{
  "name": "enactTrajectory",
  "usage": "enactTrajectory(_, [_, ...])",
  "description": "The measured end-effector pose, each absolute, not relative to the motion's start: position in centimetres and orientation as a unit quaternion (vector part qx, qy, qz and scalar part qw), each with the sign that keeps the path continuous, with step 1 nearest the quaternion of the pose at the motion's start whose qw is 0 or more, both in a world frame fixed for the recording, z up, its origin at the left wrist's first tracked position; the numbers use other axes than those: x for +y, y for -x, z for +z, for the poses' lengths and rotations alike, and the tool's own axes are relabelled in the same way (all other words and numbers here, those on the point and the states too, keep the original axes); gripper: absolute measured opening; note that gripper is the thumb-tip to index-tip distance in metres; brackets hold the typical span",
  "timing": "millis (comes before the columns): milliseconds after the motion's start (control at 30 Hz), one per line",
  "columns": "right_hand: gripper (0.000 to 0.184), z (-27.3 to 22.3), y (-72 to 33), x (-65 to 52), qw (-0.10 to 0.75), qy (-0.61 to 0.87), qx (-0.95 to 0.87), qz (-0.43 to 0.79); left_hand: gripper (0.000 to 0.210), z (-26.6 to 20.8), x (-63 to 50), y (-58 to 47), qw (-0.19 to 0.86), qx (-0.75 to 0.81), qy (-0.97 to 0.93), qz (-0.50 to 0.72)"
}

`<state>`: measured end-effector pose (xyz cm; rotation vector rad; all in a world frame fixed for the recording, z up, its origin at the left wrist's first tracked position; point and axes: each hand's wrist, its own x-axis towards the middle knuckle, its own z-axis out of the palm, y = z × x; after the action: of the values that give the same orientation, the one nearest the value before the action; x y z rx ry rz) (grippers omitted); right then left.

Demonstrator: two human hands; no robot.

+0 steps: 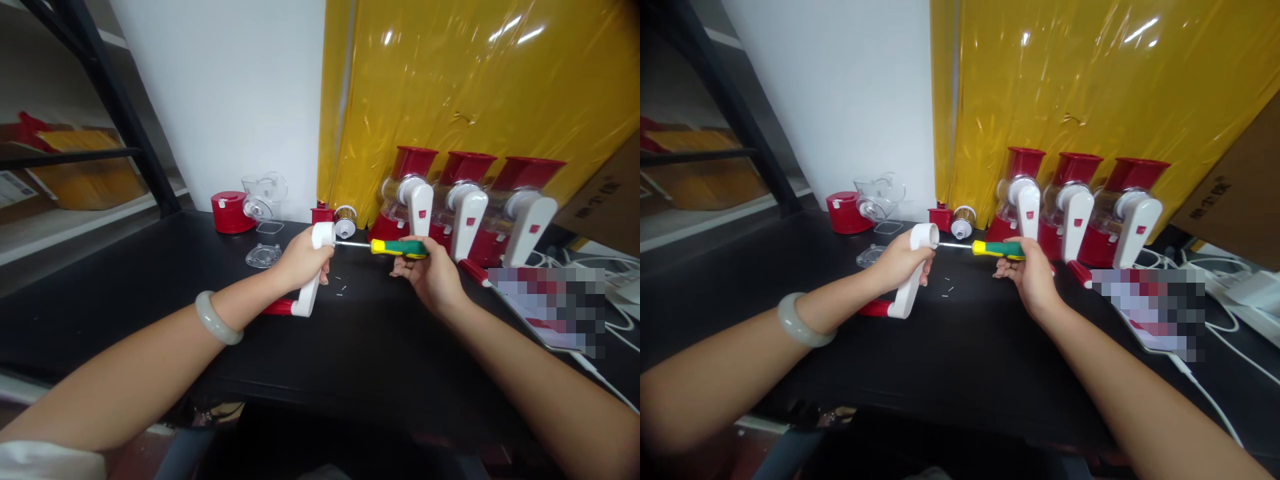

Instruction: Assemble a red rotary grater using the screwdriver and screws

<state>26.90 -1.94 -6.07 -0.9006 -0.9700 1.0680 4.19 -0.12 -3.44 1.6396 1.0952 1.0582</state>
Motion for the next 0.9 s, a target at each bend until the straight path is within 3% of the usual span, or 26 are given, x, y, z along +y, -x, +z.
enactTrajectory(467, [0.013, -6.35, -27.1, -1.84, 0.656, 0.391, -0.458, 0.455, 0.017, -3.66, 0.37, -4.04, 0.451, 0.444, -0.647, 0.426])
enactTrajectory(900, [0.02, -6.38, -27.15, -2.02, 0.651, 0.386, -0.475, 0.449, 0.016, -3.67, 0.43, -4.01, 0.448, 0.44, -0.655, 0.419])
